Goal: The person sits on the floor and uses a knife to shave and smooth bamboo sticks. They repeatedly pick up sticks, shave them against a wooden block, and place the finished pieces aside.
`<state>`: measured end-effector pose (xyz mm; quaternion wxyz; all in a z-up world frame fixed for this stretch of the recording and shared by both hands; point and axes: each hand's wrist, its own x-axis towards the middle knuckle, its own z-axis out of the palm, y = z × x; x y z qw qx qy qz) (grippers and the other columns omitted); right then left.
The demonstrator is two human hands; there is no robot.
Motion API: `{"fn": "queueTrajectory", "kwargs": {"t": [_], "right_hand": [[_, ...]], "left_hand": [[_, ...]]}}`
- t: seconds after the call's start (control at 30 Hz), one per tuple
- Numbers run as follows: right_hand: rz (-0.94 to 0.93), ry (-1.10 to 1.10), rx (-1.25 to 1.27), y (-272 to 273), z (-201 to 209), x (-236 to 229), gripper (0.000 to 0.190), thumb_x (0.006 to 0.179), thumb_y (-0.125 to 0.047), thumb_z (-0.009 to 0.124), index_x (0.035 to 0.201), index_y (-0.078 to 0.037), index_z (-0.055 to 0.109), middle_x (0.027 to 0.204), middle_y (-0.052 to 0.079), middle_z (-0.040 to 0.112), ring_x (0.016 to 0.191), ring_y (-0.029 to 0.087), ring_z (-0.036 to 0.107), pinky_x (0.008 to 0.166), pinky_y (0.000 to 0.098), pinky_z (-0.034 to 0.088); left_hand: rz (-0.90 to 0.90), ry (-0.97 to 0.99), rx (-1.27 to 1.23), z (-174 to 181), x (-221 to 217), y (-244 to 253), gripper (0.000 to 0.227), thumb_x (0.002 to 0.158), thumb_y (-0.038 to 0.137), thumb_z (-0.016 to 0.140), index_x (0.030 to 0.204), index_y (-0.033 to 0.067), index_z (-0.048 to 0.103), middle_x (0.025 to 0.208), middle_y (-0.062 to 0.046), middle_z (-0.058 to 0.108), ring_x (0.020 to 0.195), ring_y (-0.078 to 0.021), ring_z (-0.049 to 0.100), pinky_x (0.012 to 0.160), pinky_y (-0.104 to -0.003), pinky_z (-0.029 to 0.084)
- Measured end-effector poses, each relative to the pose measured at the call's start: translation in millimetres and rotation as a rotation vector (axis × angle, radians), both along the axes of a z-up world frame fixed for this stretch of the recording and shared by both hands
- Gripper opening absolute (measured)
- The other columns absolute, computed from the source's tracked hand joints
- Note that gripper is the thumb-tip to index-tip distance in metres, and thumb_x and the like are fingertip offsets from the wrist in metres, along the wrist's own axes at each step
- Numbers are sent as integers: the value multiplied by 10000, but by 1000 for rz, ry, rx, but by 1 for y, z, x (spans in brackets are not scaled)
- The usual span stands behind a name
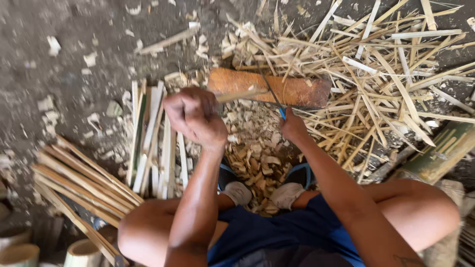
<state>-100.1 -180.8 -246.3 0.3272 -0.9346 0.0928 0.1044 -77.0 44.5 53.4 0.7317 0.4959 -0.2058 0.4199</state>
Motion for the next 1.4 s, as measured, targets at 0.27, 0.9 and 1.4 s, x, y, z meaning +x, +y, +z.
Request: {"fn": "queueTrajectory", "kwargs": {"t": [0.27, 0.9, 1.4], "right_hand": [[-125, 179, 292, 12, 37, -55, 546, 1012, -280, 561, 1424, -11, 323, 703, 114, 589, 468, 255, 557, 435, 488, 444], [175, -323, 292, 41, 266, -62, 284, 992, -47, 559, 1240, 15, 436, 649, 106, 621, 460, 210, 627, 399, 339, 461], [178, -387, 49, 58, 218, -47, 306, 1012, -93, 596, 1220, 54, 426, 708, 197, 652, 499, 310, 640, 416, 412, 499]], "left_hand": [[-184, 124, 219, 7, 18, 10, 259, 1135, 375, 524, 1187, 123, 553, 1027, -31, 547, 906, -130, 544, 787, -321, 512], [120, 155, 462, 8, 1, -31, 244, 1186, 343, 498, 1168, 100, 488, 1119, -56, 495, 1064, -181, 546, 966, -385, 548], [226, 125, 380, -9, 18, -14, 257, 1138, 370, 463, 1107, 115, 472, 1051, -38, 501, 896, -137, 471, 803, -317, 428]]}}
